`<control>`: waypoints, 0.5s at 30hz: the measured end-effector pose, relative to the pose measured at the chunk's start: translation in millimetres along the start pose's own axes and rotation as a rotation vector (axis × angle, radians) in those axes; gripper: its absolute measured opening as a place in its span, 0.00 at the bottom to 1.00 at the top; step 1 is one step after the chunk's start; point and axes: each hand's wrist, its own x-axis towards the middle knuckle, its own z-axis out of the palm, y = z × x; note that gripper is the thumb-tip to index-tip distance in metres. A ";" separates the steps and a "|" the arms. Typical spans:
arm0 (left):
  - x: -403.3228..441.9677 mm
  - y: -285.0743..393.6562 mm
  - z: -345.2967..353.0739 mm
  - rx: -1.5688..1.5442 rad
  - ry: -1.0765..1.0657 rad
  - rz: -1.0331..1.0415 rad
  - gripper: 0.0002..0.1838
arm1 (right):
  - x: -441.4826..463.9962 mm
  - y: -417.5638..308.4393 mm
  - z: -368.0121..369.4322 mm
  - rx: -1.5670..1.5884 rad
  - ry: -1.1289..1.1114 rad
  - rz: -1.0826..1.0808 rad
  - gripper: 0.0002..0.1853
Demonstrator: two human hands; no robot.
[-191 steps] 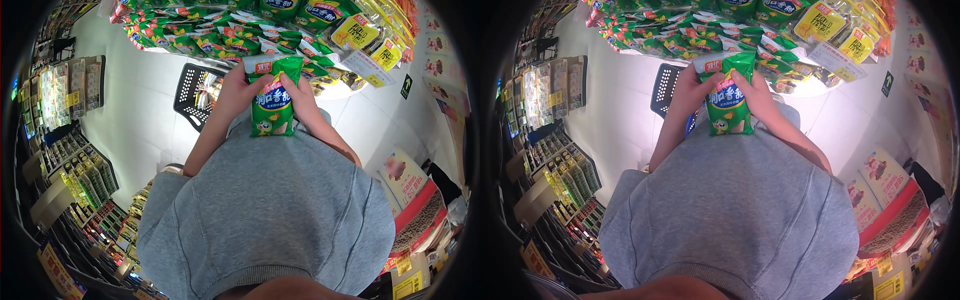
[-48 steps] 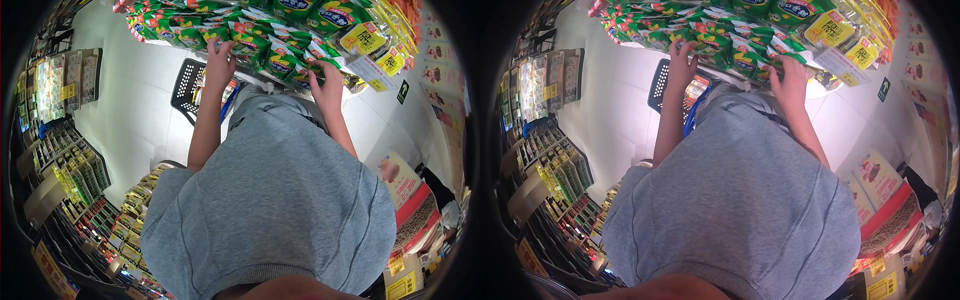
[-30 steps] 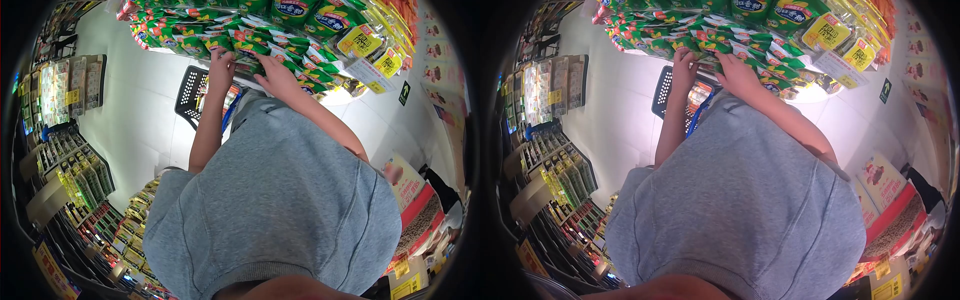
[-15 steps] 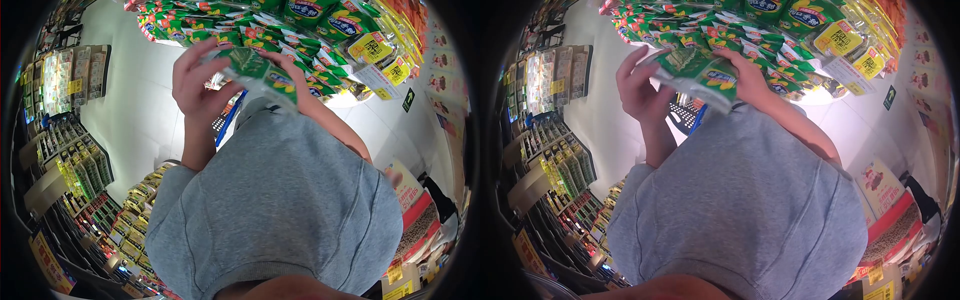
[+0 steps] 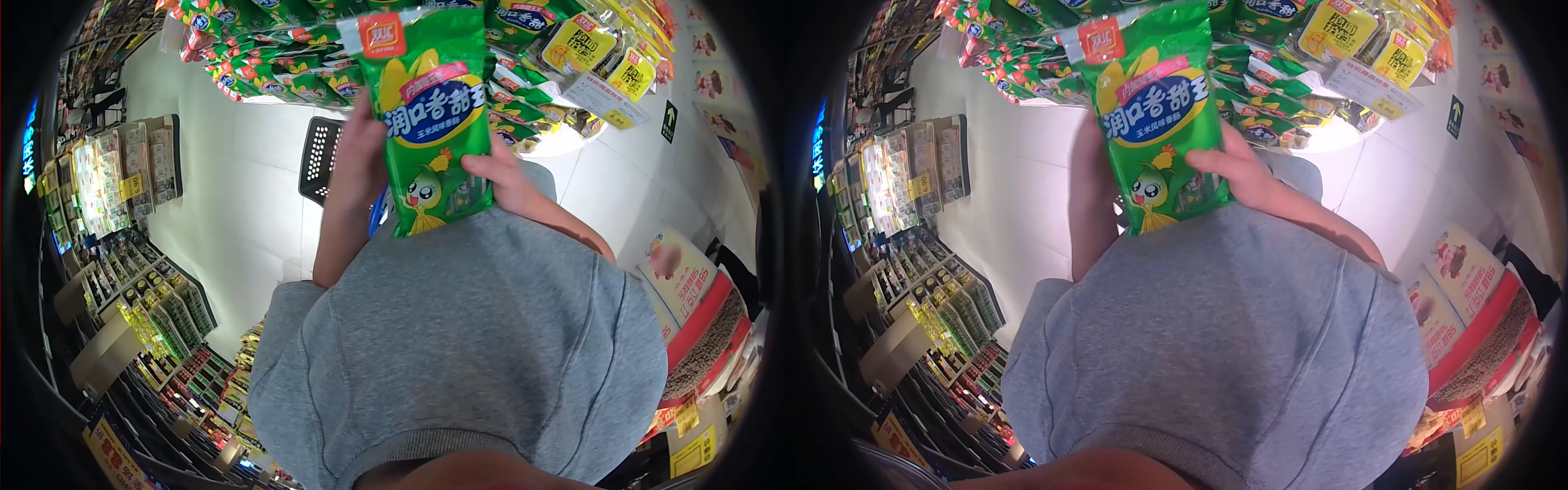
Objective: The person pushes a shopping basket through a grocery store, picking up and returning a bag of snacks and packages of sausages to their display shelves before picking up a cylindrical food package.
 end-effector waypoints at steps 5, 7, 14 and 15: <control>-13.0 -5.7 29.5 0.156 0.081 -0.165 0.30 | -4.1 8.5 -17.5 0.038 -0.066 0.005 0.34; -12.2 -10.3 30.2 0.187 0.071 -0.159 0.30 | -7.8 9.4 -17.8 -0.031 -0.013 -0.056 0.35; -9.9 -14.4 32.5 0.270 0.000 -0.175 0.34 | -1.8 19.2 -26.6 -0.385 0.122 -0.227 0.30; -9.0 -16.1 29.7 0.279 -0.007 -0.182 0.35 | -3.0 18.7 -27.2 -0.391 0.117 -0.215 0.29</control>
